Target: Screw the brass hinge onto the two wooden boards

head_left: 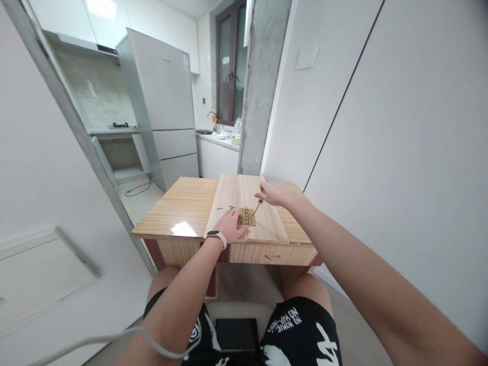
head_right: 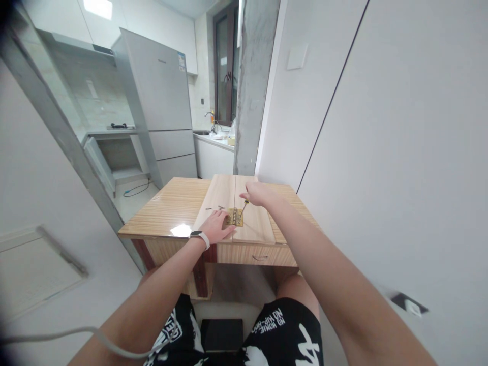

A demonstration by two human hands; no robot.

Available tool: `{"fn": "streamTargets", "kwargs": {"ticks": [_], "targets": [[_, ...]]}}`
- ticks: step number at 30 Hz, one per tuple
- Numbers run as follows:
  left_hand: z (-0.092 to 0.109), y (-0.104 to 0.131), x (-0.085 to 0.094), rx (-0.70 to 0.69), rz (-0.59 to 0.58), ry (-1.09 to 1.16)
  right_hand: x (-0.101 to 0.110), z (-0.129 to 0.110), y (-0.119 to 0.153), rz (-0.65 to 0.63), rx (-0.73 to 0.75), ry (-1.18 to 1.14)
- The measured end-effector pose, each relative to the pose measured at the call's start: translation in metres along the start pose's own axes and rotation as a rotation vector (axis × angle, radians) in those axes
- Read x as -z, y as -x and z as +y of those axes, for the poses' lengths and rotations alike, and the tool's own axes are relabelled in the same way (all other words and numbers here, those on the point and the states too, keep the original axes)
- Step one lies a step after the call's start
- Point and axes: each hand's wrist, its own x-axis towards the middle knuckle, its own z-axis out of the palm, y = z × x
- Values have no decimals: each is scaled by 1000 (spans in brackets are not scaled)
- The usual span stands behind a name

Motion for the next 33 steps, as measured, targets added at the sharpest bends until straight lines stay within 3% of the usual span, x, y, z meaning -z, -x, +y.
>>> {"fn": "streamTargets", "kwargs": {"ticks": [7,19,23,27,33], "targets": [[0,0,0,6,-3,2,8,-9,1,-65,-81,93],[-2,0,-2,-7,9,2,-3,12,-5,-24,102,34],[-1,0,-2,-8,13,6,-4,6,0,31,14,-19],[0,0,-1,-8,15,7,2,-5,4,3,-71,37],[-1,0,-1,-10,13,3,4,-6,-1,-48,-46,87]]}}
